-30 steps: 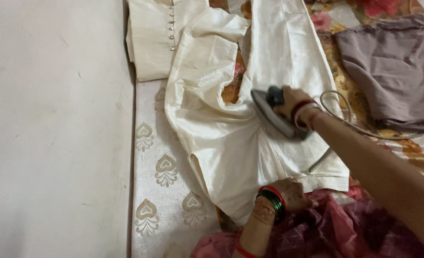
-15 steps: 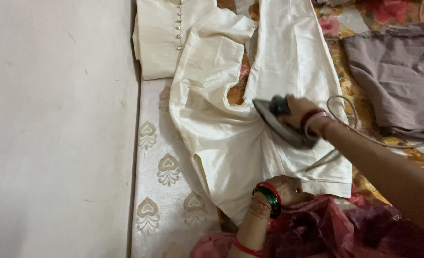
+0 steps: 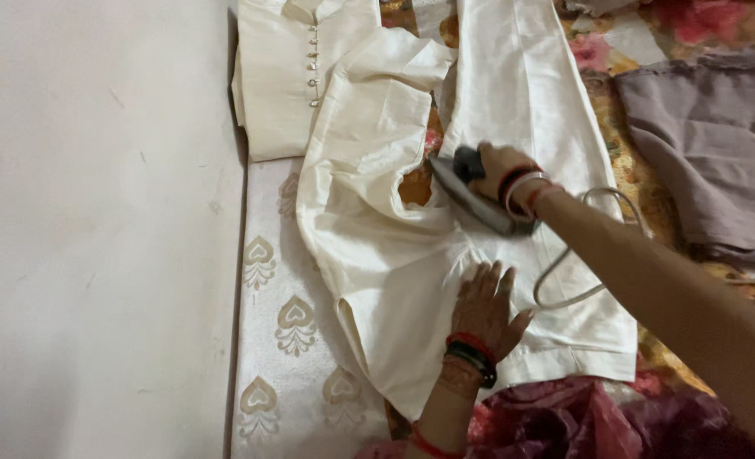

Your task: The person smooths out a white pair of trousers laid on a patterned bedsheet, aligns the legs, and then uses an electric iron to press the fabric. The person handles the garment with both hands to ensure it is flat before applying the iron.

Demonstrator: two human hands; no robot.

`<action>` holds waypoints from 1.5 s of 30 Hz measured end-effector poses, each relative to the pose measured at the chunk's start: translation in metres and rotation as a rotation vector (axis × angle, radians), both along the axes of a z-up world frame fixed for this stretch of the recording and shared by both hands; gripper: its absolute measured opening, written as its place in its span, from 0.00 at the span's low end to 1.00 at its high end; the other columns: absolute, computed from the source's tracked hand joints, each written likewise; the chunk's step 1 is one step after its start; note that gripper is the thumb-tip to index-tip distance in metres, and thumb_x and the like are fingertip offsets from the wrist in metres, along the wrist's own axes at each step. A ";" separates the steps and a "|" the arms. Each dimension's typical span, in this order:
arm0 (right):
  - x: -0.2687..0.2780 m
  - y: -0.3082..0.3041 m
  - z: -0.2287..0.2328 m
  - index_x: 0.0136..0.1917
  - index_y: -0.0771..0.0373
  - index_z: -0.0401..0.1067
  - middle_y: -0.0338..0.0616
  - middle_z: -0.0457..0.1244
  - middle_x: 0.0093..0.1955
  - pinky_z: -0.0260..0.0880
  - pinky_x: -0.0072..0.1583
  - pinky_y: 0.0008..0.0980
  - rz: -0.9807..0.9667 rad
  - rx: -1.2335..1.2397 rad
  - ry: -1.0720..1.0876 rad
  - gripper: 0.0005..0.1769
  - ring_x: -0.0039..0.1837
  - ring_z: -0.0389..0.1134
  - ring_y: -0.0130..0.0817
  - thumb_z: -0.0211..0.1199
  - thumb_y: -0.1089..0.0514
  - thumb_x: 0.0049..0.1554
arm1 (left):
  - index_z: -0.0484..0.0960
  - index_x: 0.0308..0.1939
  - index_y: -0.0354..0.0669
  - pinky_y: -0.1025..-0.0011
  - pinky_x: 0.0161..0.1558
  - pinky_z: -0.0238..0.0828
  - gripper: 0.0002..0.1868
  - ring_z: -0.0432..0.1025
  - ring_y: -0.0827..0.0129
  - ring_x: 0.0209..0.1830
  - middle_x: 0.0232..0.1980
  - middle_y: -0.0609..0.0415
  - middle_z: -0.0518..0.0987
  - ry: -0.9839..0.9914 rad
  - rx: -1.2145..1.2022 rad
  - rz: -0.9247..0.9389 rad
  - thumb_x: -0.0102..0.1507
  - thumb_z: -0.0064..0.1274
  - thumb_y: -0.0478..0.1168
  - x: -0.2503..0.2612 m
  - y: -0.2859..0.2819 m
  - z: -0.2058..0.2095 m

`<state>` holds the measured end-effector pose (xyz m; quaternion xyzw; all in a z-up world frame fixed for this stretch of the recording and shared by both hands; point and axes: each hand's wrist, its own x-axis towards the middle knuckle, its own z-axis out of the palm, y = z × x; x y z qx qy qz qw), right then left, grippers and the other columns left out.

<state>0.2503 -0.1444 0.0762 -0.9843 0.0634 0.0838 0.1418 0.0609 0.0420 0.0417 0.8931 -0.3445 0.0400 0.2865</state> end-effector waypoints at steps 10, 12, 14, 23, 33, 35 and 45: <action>0.063 -0.035 0.007 0.62 0.70 0.68 0.68 0.68 0.52 0.74 0.56 0.52 -0.090 0.016 -0.012 0.35 0.56 0.71 0.63 0.73 0.46 0.50 | 0.78 0.59 0.37 0.50 0.67 0.59 0.26 0.64 0.53 0.71 0.68 0.46 0.73 0.302 0.044 0.058 0.62 0.56 0.48 0.016 0.004 -0.015; 0.036 -0.024 0.007 0.64 0.68 0.66 0.68 0.69 0.51 0.74 0.56 0.52 -0.066 0.009 0.032 0.36 0.55 0.72 0.63 0.72 0.45 0.51 | 0.78 0.58 0.35 0.52 0.66 0.61 0.24 0.67 0.49 0.67 0.65 0.41 0.74 0.195 -0.032 0.069 0.63 0.57 0.46 0.016 0.003 -0.013; -0.007 -0.016 0.007 0.63 0.69 0.64 0.67 0.69 0.50 0.74 0.55 0.52 0.029 0.028 -0.010 0.36 0.55 0.71 0.63 0.71 0.44 0.52 | 0.77 0.56 0.34 0.55 0.64 0.64 0.23 0.70 0.51 0.61 0.60 0.43 0.75 0.306 -0.041 0.109 0.61 0.55 0.43 0.014 0.000 -0.007; -0.087 -0.040 0.004 0.58 0.63 0.71 0.63 0.70 0.51 0.72 0.57 0.53 -0.073 0.016 0.078 0.31 0.55 0.72 0.61 0.72 0.41 0.49 | 0.77 0.53 0.36 0.57 0.59 0.67 0.20 0.72 0.50 0.55 0.57 0.45 0.75 0.280 0.010 0.045 0.59 0.58 0.39 0.014 0.005 -0.009; -0.125 -0.063 0.014 0.59 0.53 0.74 0.54 0.72 0.50 0.73 0.60 0.49 0.217 -0.080 0.320 0.31 0.54 0.74 0.54 0.70 0.37 0.48 | 0.29 0.79 0.37 0.57 0.80 0.30 0.79 0.33 0.49 0.84 0.83 0.37 0.37 0.445 0.463 0.134 0.45 0.76 0.59 0.017 0.001 0.019; -0.144 -0.071 0.016 0.61 0.51 0.73 0.53 0.72 0.49 0.73 0.59 0.50 0.309 -0.080 0.328 0.32 0.54 0.73 0.53 0.69 0.36 0.47 | 0.29 0.80 0.36 0.57 0.80 0.28 0.80 0.31 0.49 0.84 0.83 0.36 0.36 0.451 0.404 0.128 0.45 0.76 0.59 0.014 0.004 0.016; -0.169 -0.096 -0.012 0.53 0.49 0.76 0.43 0.71 0.52 0.73 0.59 0.46 0.807 -0.326 0.455 0.22 0.58 0.71 0.47 0.70 0.43 0.47 | 0.29 0.80 0.36 0.52 0.78 0.29 0.79 0.27 0.49 0.84 0.84 0.37 0.29 0.455 0.404 0.075 0.46 0.71 0.66 -0.005 0.009 0.006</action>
